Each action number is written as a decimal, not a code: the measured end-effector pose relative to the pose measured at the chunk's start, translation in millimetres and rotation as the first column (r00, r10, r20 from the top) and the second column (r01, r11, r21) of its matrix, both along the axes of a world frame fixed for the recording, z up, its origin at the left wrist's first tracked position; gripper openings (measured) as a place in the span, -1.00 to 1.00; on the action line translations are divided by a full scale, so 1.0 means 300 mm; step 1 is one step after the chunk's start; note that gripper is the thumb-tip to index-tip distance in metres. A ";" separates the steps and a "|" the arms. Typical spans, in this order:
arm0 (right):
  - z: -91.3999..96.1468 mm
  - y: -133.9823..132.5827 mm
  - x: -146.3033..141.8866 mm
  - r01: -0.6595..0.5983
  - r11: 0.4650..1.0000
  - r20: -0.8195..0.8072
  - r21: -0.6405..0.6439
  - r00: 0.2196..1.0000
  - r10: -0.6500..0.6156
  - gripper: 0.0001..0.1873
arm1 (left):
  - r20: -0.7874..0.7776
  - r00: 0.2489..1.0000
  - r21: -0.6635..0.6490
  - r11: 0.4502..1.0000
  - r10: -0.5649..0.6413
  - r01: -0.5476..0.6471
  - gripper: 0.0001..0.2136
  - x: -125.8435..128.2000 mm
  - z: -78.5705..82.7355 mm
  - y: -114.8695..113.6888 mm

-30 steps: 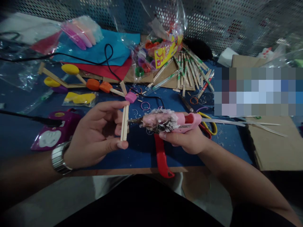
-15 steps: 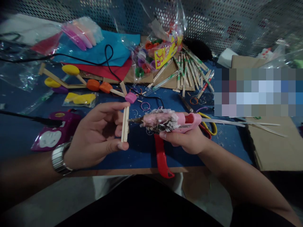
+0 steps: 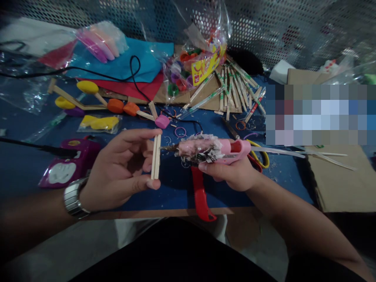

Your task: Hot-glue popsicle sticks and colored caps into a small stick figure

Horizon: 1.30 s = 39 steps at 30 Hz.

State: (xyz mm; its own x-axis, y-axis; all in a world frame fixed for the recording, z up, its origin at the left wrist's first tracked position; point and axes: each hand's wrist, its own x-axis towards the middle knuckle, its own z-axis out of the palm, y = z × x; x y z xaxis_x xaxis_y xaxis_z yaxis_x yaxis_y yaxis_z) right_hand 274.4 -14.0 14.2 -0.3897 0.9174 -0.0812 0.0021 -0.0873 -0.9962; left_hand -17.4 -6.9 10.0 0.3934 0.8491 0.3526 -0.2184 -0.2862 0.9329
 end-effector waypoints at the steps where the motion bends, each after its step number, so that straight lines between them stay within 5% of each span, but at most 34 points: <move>1: 0.004 0.001 -0.002 -0.012 1.000 0.002 0.016 1.000 0.011 -0.61 | 0.006 1.000 0.004 1.000 -0.002 0.002 -0.26 0.000 0.000 0.000; 39: 0.032 -0.001 -0.016 0.054 0.993 0.075 -0.107 0.996 -0.046 -0.60 | -0.018 1.000 0.060 0.998 -0.002 0.003 -0.29 0.000 0.005 -0.004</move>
State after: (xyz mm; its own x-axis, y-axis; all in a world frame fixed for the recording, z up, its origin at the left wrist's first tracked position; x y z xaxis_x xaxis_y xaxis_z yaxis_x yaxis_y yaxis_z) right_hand 269.5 -14.3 23.6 -0.3331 0.9197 -0.2078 0.0669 -0.1968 -0.9782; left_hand -17.3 -8.2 11.5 0.4019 0.8258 0.3956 -0.2023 -0.3413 0.9179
